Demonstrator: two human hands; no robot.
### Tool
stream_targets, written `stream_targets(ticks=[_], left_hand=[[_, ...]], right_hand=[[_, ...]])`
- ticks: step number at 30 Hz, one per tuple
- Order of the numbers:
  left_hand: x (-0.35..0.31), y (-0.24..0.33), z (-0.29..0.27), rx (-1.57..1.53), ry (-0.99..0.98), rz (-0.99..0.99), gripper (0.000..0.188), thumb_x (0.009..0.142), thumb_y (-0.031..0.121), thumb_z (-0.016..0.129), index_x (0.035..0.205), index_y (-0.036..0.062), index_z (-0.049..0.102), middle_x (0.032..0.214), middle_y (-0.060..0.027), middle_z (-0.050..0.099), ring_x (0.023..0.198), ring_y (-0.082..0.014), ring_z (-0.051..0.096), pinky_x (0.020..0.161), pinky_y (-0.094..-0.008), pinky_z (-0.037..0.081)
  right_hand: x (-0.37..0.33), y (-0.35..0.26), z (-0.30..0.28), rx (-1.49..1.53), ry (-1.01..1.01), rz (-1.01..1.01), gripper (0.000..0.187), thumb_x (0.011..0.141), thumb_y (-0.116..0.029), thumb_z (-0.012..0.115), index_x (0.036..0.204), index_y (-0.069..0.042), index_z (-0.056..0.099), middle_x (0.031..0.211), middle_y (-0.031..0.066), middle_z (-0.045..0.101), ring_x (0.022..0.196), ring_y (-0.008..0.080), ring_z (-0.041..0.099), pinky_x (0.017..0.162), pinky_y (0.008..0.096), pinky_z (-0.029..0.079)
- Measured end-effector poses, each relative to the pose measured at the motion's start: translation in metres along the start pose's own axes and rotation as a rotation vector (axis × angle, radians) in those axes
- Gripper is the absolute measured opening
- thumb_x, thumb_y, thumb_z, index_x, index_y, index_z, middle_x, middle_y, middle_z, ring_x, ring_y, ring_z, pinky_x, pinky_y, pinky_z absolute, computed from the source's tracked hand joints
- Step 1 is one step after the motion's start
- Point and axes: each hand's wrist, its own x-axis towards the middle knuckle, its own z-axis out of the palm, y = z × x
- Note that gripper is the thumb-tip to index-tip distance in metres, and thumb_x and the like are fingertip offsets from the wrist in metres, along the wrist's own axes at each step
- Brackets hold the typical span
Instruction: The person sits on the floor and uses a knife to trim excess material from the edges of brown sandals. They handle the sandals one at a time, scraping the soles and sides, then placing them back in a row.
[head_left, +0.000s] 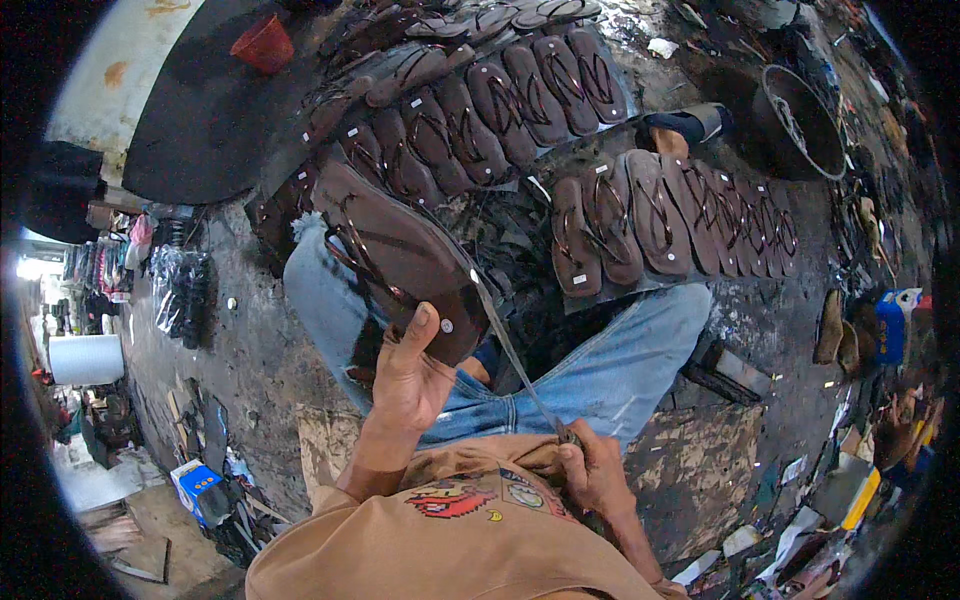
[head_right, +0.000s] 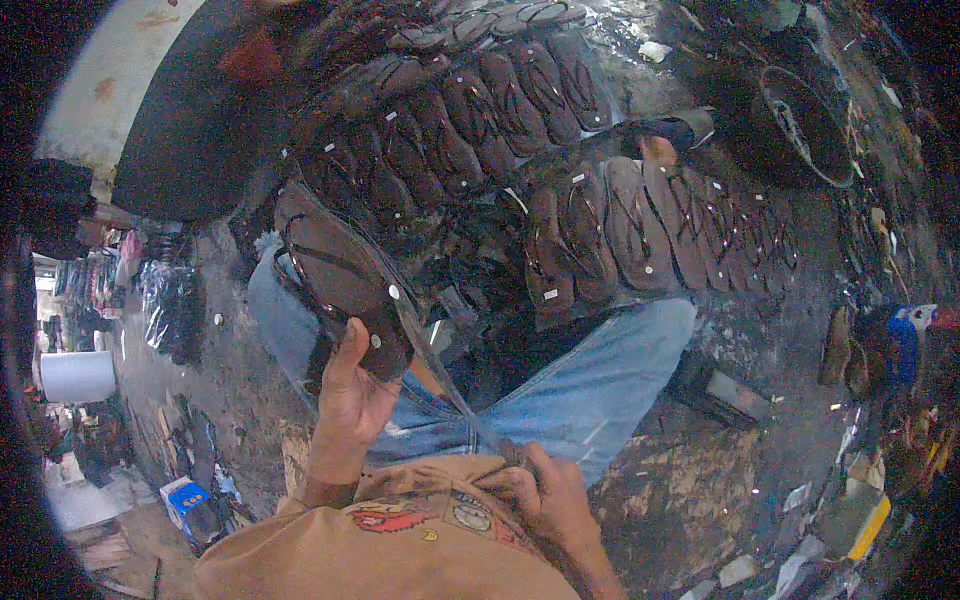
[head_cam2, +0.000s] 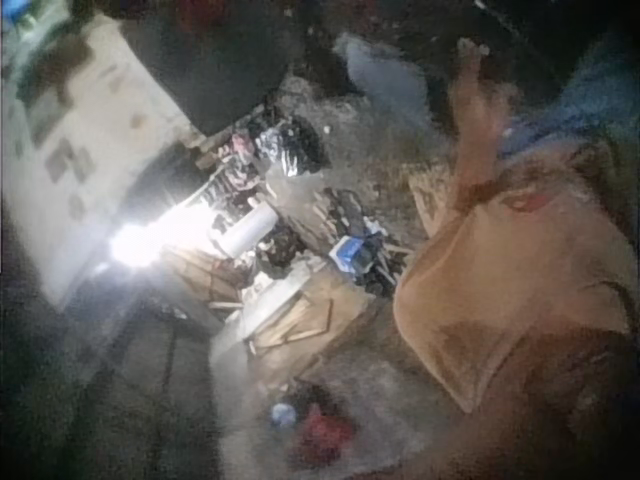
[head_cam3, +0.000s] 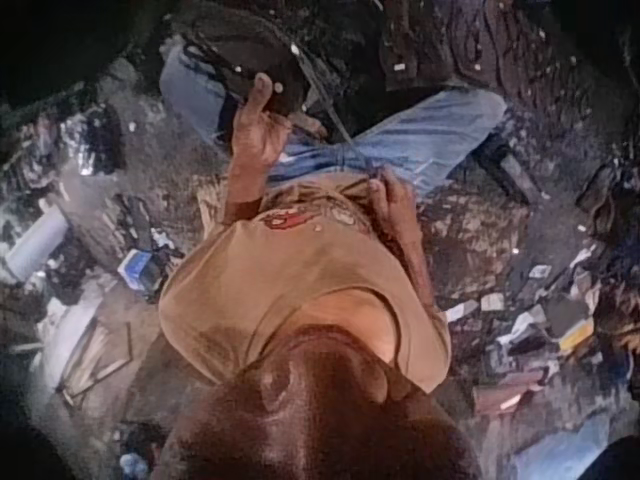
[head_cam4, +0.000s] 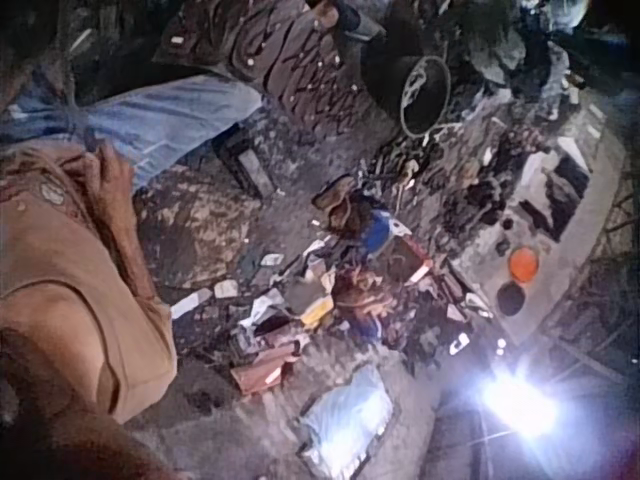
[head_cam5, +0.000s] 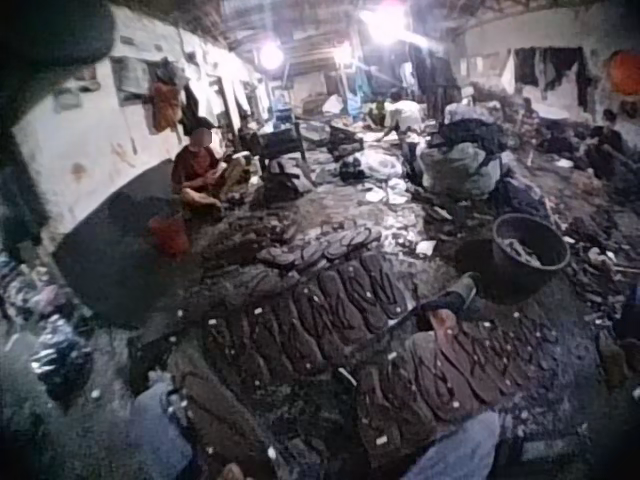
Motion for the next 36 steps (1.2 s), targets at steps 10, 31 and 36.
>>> stream_targets(ticks=[10,31,36], left_hand=[[-0.018,-0.003,-0.013,0.25,-0.023,0.038,0.043,0.088,0.004,0.076,0.128,0.0005,0.06,0.115,-0.0107,0.07,0.104,-0.0222,0.07,0.095,-0.0418,0.059],[-0.03,0.017,-0.026,0.403,0.041,-0.063,0.06,0.08,0.005,0.082,0.131,-0.0052,0.053,0.117,-0.014,0.068,0.101,-0.0238,0.069,0.091,-0.042,0.058],[-0.043,0.005,-0.069,0.663,0.119,-0.113,0.062,0.069,0.006,0.091,0.122,-0.005,0.06,0.103,-0.0102,0.072,0.093,-0.0189,0.068,0.086,-0.0364,0.057]], right_hand=[[0.134,-0.051,-0.008,-0.018,-0.124,-0.053,0.029,0.104,-0.034,0.055,0.097,-0.006,0.057,0.072,0.0247,0.062,0.073,0.0489,0.061,0.064,0.0566,0.043],[0.261,-0.051,0.062,0.159,-0.19,-0.334,0.035,0.107,-0.038,0.047,0.113,-0.006,0.062,0.08,0.0258,0.062,0.08,0.0472,0.059,0.075,0.0526,0.047],[0.325,-0.081,0.107,0.082,0.077,-0.279,0.053,0.109,-0.048,0.038,0.099,-0.001,0.061,0.068,0.0112,0.058,0.067,0.0267,0.059,0.07,0.0419,0.048]])
